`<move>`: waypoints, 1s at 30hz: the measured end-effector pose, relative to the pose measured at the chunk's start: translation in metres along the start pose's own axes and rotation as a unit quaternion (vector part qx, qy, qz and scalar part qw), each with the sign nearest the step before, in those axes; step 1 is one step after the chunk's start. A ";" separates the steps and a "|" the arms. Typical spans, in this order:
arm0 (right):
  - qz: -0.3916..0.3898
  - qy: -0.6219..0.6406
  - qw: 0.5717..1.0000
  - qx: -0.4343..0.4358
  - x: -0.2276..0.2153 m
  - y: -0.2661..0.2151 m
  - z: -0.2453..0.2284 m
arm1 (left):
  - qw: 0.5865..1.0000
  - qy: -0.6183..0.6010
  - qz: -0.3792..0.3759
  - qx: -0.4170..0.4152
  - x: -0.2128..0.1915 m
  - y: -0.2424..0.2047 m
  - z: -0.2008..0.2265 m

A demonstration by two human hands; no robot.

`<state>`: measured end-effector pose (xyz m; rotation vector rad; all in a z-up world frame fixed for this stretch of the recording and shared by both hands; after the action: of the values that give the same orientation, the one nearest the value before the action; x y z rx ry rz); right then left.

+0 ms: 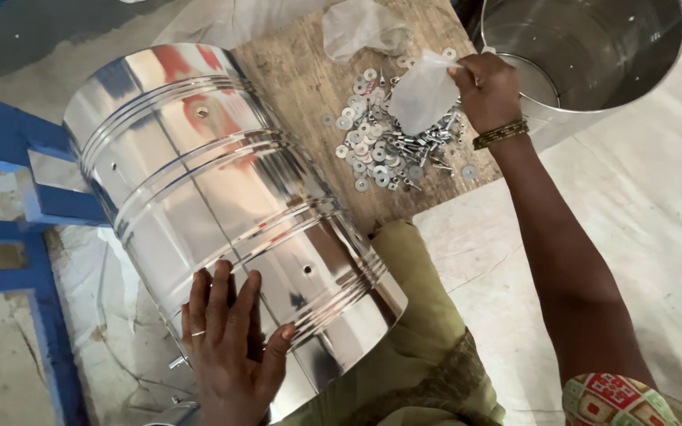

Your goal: The person sits on the floor and assembles a large cylindrical metal container by inserting bolts and washers into pre-drilled holes along its side. They repeatedly pick fasteners from a pile on a wooden board and secure them into the container.

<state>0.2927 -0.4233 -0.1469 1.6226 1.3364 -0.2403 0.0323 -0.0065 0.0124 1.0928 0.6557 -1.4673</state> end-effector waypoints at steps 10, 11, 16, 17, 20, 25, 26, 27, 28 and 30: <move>0.183 -0.017 0.978 0.102 -0.051 -0.059 0.062 | 1.000 0.020 0.012 -0.006 0.005 -0.001 -0.001; 0.207 0.011 0.964 0.169 -0.056 -0.079 0.074 | 1.000 0.025 0.002 -0.011 0.005 -0.003 -0.002; 0.402 0.237 0.821 0.331 -0.062 -0.227 0.107 | 1.000 -0.001 0.012 0.006 0.004 -0.008 -0.008; 0.408 0.182 0.793 0.415 -0.057 -0.264 0.112 | 1.000 -0.003 0.012 0.007 0.005 -0.008 -0.008; 0.230 -0.112 0.862 0.437 -0.040 -0.340 0.093 | 1.000 0.021 -0.012 -0.002 0.005 -0.008 -0.012; 0.105 0.065 0.717 0.686 0.013 -0.405 0.094 | 1.000 0.014 -0.008 0.017 0.005 -0.007 -0.013; 0.085 0.124 0.715 0.682 0.025 -0.407 0.093 | 1.000 0.007 -0.012 0.023 0.004 -0.008 -0.012; 0.070 0.182 0.715 0.671 0.036 -0.399 0.099 | 1.000 0.007 -0.010 0.025 0.005 -0.005 -0.012; 0.085 0.209 0.686 0.692 0.045 -0.395 0.104 | 1.000 0.007 -0.009 0.027 0.005 -0.003 -0.012; 0.110 0.259 0.619 0.733 0.059 -0.397 0.103 | 0.999 0.016 -0.013 0.025 0.003 -0.005 -0.010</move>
<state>0.0262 -0.4993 -0.4552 3.4346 1.2872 -0.9488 0.0302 0.0016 0.0048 1.1510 0.6603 -1.4974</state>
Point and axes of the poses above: each hand's wrist, its own y-axis towards the middle knuckle, its own x-axis out of the palm, z = x × y, the point moved 3 cm from there along y, towards the middle knuckle, and after that the axes turned 6 degrees about -z, right-handed, at the moved point
